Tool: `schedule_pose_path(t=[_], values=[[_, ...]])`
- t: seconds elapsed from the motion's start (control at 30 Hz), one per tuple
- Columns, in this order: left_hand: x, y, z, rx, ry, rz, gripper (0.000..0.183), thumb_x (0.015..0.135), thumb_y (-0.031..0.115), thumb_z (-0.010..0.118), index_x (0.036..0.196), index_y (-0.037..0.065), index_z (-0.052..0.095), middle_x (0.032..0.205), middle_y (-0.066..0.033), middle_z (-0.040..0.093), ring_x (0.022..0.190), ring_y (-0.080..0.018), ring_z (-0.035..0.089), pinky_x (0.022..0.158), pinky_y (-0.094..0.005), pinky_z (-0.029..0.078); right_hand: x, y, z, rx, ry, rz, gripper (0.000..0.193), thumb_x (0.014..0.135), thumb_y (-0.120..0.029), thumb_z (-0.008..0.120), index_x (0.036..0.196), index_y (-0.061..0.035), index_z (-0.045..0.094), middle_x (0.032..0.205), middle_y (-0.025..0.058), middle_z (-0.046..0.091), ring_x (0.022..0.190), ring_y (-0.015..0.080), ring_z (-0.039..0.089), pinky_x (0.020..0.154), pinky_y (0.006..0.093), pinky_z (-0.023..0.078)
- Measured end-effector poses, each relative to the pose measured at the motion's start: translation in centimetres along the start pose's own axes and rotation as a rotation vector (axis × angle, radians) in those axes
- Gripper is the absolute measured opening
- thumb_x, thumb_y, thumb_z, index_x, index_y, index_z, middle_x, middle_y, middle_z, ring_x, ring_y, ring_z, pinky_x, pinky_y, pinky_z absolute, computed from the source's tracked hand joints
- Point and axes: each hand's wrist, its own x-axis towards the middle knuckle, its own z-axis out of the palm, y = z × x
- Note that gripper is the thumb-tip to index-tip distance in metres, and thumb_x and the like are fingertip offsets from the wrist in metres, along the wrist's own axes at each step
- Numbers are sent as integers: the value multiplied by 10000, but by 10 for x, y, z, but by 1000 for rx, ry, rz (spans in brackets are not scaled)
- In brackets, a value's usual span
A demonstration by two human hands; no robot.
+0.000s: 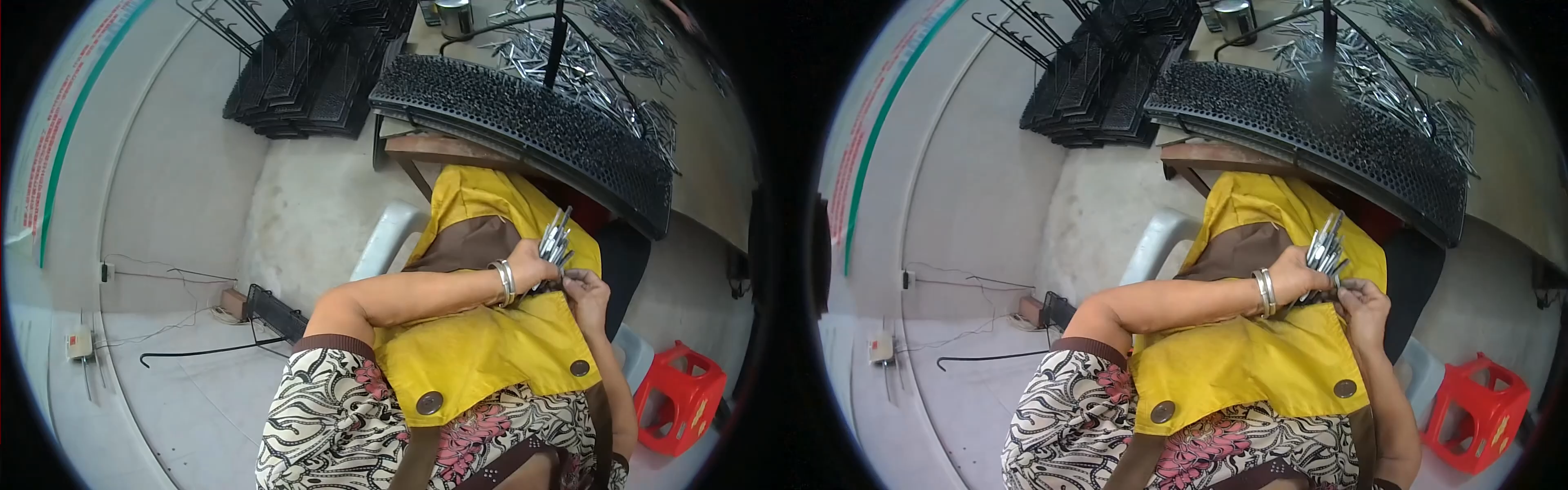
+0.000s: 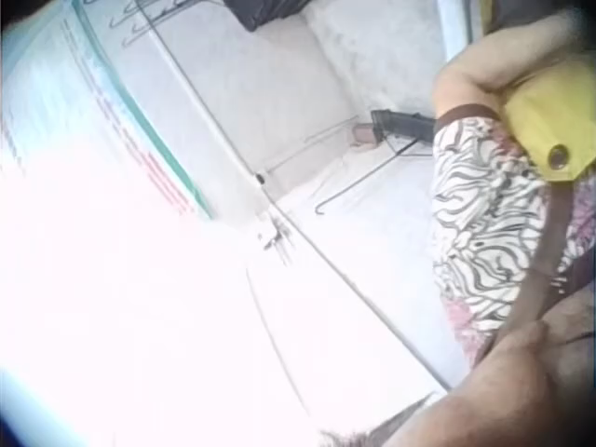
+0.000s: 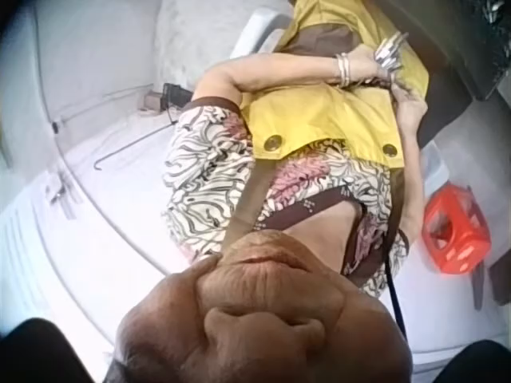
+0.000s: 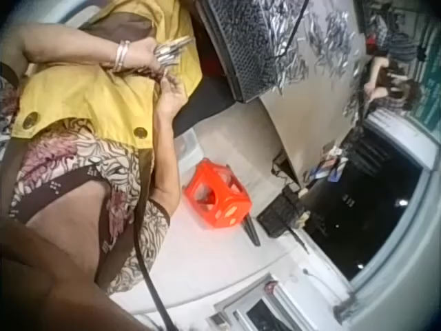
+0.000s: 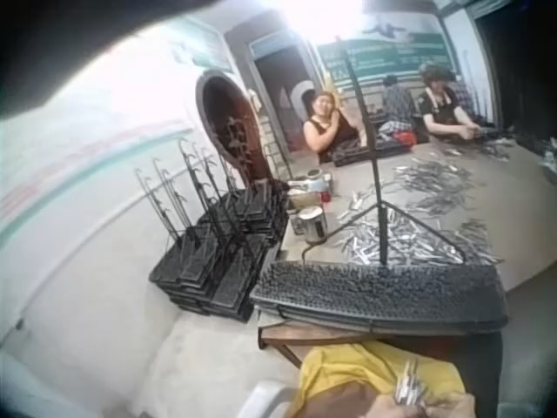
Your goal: Picking up thin metal pins and inserting them individually into a grid-like assembly tray.
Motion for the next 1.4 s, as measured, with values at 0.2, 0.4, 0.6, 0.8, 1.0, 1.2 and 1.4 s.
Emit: schedule_pose_path(t=[0.2,0.4,0.6,0.8,1.0,1.2,1.4], values=[[7,-5,3,-2,-23,33,118,635,24,629,734,12,565,665,-34,575,565,-99,534,526,-230,443,-1,13,-23,-1073,-29,-771,210,617,51,610,818,-6,588,705,92,595,593,231,519,558,320,425],[8,11,-1,-163,11,24,160,637,17,596,778,-1,525,641,-56,562,511,-128,532,471,-251,443,4,-14,-5,-1416,-408,-540,122,732,-72,453,756,-25,564,708,176,562,744,314,538,713,384,412],[24,37,4,-238,-129,-10,85,684,4,594,685,19,510,558,-60,531,420,-125,489,382,-226,383,11,-22,-32,-1320,-353,-559,115,718,-51,513,802,14,557,692,157,579,626,301,566,579,365,453],[44,64,21,-182,-240,-2,84,713,17,576,670,14,504,551,-59,522,421,-126,485,357,-226,356,14,-75,-65,-395,232,-387,201,757,2,565,951,46,534,729,67,613,612,72,559,516,203,453],[50,66,38,-109,-282,-30,108,713,23,573,638,20,496,535,-49,508,417,-113,463,388,-222,346,44,-109,-95,-134,476,-632,155,779,18,553,925,67,528,760,113,609,626,124,582,548,215,488],[53,61,47,-15,-321,-16,129,727,18,560,619,29,489,522,-28,497,433,-93,452,404,-217,339,73,-120,-125,-80,577,-811,104,783,34,545,880,69,531,767,112,594,649,147,597,598,253,521],[60,60,54,-50,-368,-23,136,743,22,560,628,27,489,529,-23,494,438,-86,449,409,-218,343,95,-128,-135,-126,663,-866,101,784,31,550,874,71,527,770,111,590,670,157,603,614,257,523]])
